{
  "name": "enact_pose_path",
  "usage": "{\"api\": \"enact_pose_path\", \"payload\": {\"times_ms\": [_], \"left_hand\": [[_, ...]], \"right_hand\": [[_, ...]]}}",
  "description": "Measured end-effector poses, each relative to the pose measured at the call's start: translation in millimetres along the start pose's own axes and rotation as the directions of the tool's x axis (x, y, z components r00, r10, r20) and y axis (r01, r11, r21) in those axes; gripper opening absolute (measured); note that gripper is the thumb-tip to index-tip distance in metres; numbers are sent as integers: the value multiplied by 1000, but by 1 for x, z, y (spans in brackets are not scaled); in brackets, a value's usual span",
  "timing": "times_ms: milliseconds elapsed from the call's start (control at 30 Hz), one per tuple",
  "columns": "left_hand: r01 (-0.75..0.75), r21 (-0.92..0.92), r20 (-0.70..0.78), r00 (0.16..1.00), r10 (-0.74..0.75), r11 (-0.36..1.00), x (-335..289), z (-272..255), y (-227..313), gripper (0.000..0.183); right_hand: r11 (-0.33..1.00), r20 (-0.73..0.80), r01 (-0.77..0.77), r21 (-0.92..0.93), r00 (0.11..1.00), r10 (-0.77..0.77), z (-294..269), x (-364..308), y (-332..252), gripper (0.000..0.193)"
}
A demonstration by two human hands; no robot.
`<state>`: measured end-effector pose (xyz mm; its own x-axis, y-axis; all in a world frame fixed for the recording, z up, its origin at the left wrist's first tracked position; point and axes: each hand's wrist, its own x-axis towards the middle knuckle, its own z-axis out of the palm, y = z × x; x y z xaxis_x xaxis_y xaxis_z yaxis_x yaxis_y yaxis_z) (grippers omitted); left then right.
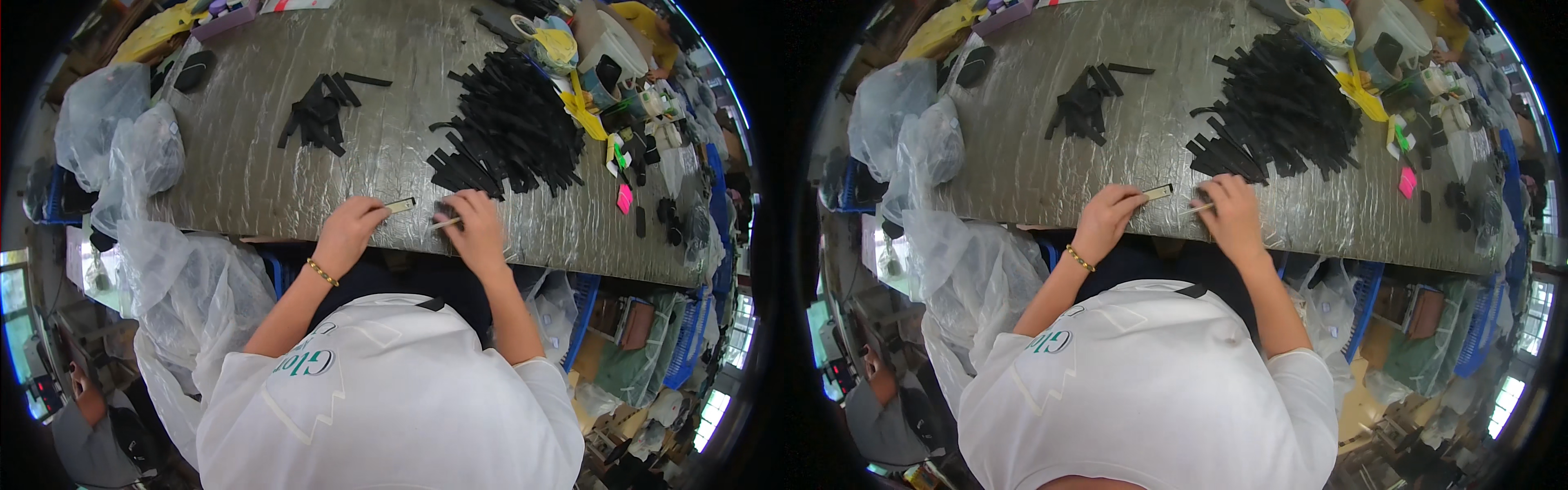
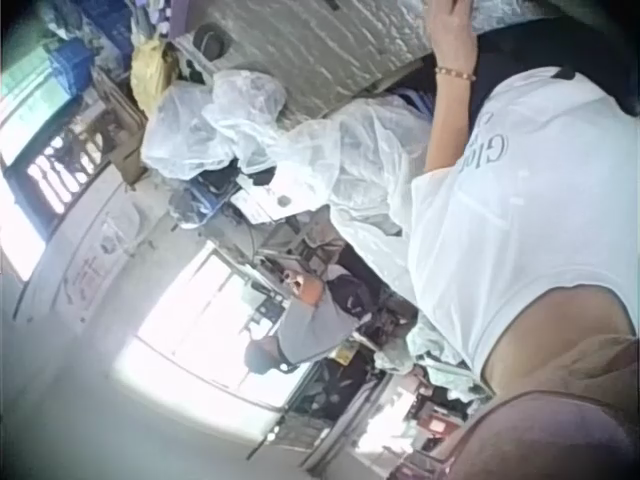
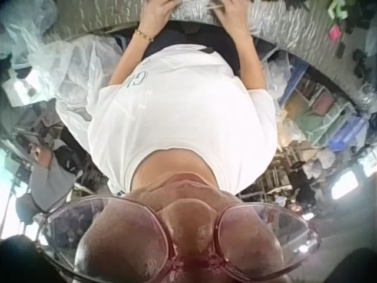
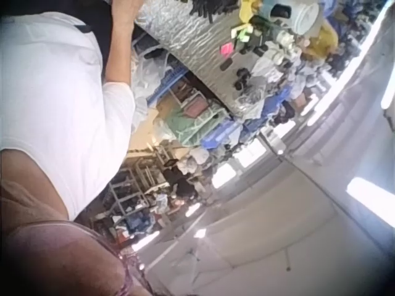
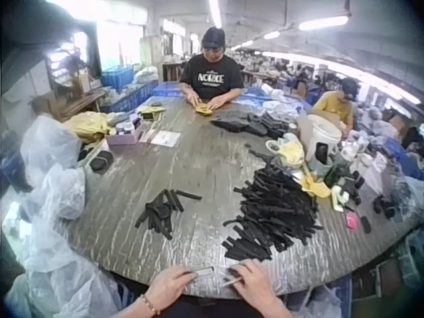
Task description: Applying adhesive to small black strips on a workbench using a stick applicator.
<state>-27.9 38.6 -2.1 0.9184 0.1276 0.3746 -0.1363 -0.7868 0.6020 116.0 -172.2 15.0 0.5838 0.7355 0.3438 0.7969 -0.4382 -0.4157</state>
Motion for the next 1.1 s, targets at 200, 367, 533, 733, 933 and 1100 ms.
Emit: {"api": "enact_pose_path", "payload": {"times_ms": [200, 367, 533, 733, 933, 1100], "left_hand": [[4, 70, -40, 999, -2, 998, -4, 8, 12, 29], [3, 81, -31, 1000, 0, 997, -3, 6, 12, 32], [-27, 116, 7, 1000, 27, 993, -1, 9, 9, 35], [-4, 74, 44, 999, 0, 997, 3, 9, 10, 40], [-11, 131, 77, 997, 0, 991, 6, 3, 16, 42], [-16, 134, 79, 997, 5, 991, 8, 5, 16, 43]], "right_hand": [[979, -60, -78, 190, 994, 91, 36, -2, -27, 27], [973, -47, -116, 199, 991, 128, 42, -2, -31, 19], [970, -53, -107, 220, 991, 122, 43, -3, -28, 17], [860, 41, -201, 468, 978, 206, 23, 9, -30, 14], [744, 137, -350, 569, 932, 335, 4, 15, -27, 27], [707, 206, -377, 598, 925, 319, 17, 9, -26, 21]]}}
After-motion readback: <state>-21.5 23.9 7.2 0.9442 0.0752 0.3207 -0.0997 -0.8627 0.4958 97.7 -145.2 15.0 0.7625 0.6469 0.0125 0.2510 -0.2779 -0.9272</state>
